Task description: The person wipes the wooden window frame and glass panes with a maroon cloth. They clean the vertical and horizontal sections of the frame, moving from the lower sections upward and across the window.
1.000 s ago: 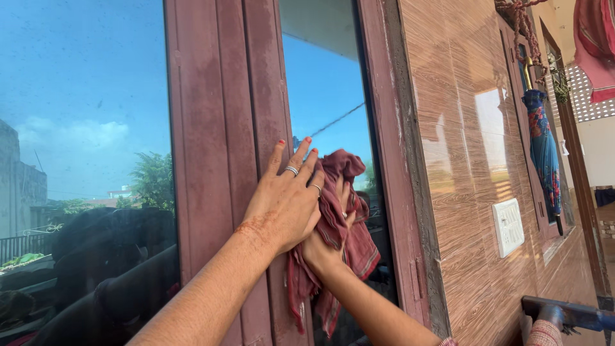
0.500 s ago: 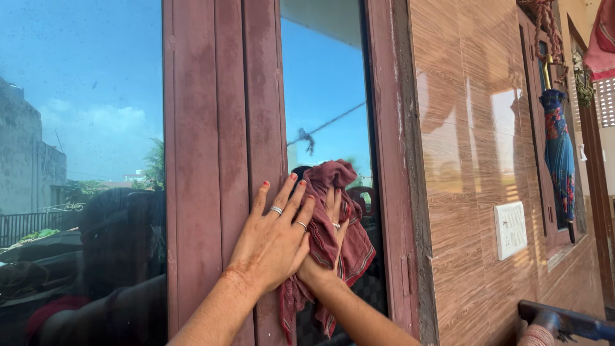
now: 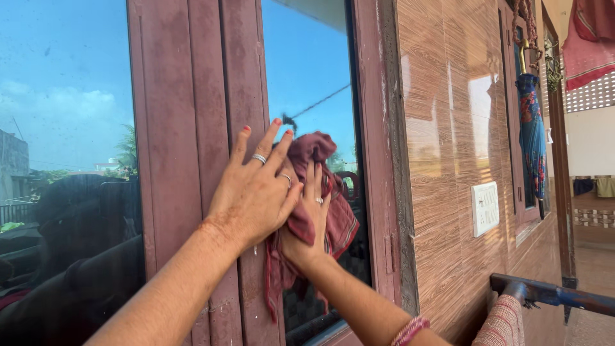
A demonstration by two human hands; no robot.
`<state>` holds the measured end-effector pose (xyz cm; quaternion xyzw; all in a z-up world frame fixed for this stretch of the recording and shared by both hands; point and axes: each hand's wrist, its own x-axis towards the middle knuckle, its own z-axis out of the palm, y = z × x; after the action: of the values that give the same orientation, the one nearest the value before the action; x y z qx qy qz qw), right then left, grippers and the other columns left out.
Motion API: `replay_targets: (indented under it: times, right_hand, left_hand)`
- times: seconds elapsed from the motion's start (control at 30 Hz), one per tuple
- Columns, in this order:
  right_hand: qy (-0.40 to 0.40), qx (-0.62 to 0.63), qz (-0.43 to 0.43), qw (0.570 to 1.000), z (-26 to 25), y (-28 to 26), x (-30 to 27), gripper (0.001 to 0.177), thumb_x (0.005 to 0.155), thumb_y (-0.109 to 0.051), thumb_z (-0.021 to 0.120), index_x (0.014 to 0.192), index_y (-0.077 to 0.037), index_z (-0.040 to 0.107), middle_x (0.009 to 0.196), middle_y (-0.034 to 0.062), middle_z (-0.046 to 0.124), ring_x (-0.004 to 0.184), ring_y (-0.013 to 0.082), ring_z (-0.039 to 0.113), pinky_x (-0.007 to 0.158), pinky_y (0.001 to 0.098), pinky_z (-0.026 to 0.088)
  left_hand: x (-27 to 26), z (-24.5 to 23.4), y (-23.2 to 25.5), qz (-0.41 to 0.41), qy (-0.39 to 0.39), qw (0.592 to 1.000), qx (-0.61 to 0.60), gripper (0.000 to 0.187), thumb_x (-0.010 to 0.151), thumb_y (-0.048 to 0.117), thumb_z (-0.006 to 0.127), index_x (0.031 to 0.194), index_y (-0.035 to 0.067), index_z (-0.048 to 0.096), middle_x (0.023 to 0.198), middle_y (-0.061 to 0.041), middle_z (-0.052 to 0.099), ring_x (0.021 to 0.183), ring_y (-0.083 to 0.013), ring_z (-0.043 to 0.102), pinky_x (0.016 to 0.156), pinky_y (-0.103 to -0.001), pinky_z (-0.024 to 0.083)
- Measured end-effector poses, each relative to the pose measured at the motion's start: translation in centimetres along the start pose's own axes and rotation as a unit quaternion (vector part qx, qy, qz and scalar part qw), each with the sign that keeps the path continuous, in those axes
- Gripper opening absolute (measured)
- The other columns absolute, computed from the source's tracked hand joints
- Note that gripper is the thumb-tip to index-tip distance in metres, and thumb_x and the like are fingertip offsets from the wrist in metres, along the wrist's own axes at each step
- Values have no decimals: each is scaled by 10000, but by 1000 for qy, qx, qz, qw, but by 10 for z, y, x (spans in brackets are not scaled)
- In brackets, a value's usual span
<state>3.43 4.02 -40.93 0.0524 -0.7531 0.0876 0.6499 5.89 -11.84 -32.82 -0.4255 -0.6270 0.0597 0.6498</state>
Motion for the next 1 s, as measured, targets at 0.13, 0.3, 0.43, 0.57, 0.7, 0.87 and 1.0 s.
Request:
replay_targets:
  times: [0.13,0.3,0.43,0.57,0.7,0.87,1.0]
  right_hand:
    - [1,-32,-20,999,-2,-2,-5,937,819,-348,737,1609,-144,276,1712,250,56,1591,491,3,1133,792,143]
    - [-31,-107,-22,994,-15,16,72,1029,765,-300,779,1621,-156,226,1688,245,12,1564,485,-13,1080,813,208]
    - [-76,-122,49,988,-25,28,92,1095,698,-256,779,1617,-171,189,1687,193,-36,1563,454,-26,1089,803,201]
    - [-58,-83,103,990,-16,20,43,955,820,-296,727,1624,-204,219,1710,171,-62,1569,483,-43,1081,817,175]
    - [-45,-36,103,993,-8,-2,-5,864,902,-365,694,1613,-198,233,1694,187,-103,1533,539,-79,1062,841,113]
    - [-35,-83,17,996,-17,5,38,929,848,-411,714,1621,-191,250,1729,86,11,1553,525,-34,1062,858,110]
    - [-78,-171,-11,982,-36,33,92,930,807,-424,729,1599,-255,271,1705,79,11,1542,490,-9,1045,879,108]
  left_hand:
    - [-10,8,8,22,-19,999,36,444,945,416,511,1209,78,627,1608,-168,383,1539,-320,215,1196,-580,166]
    - [14,33,-12,-33,58,997,40,650,964,422,478,1480,26,477,1571,-167,398,1506,-308,241,1180,-587,174]
    - [30,43,-14,-53,82,995,-12,605,942,396,479,1507,181,468,1553,-188,374,1492,-337,215,1161,-628,146]
    - [15,38,5,-35,56,997,-41,482,928,417,525,1316,157,645,1575,-189,391,1509,-343,196,1177,-635,139]
    - [-4,28,14,22,30,999,-32,385,915,434,573,940,88,741,1557,-158,452,1536,-334,206,1192,-637,150]
    - [11,29,0,-17,47,999,-5,465,926,421,563,1191,72,720,1552,-147,462,1522,-325,217,1174,-634,161]
    - [33,44,2,-71,67,995,-5,569,942,463,510,1372,108,621,1554,-166,430,1518,-330,200,1178,-637,153]
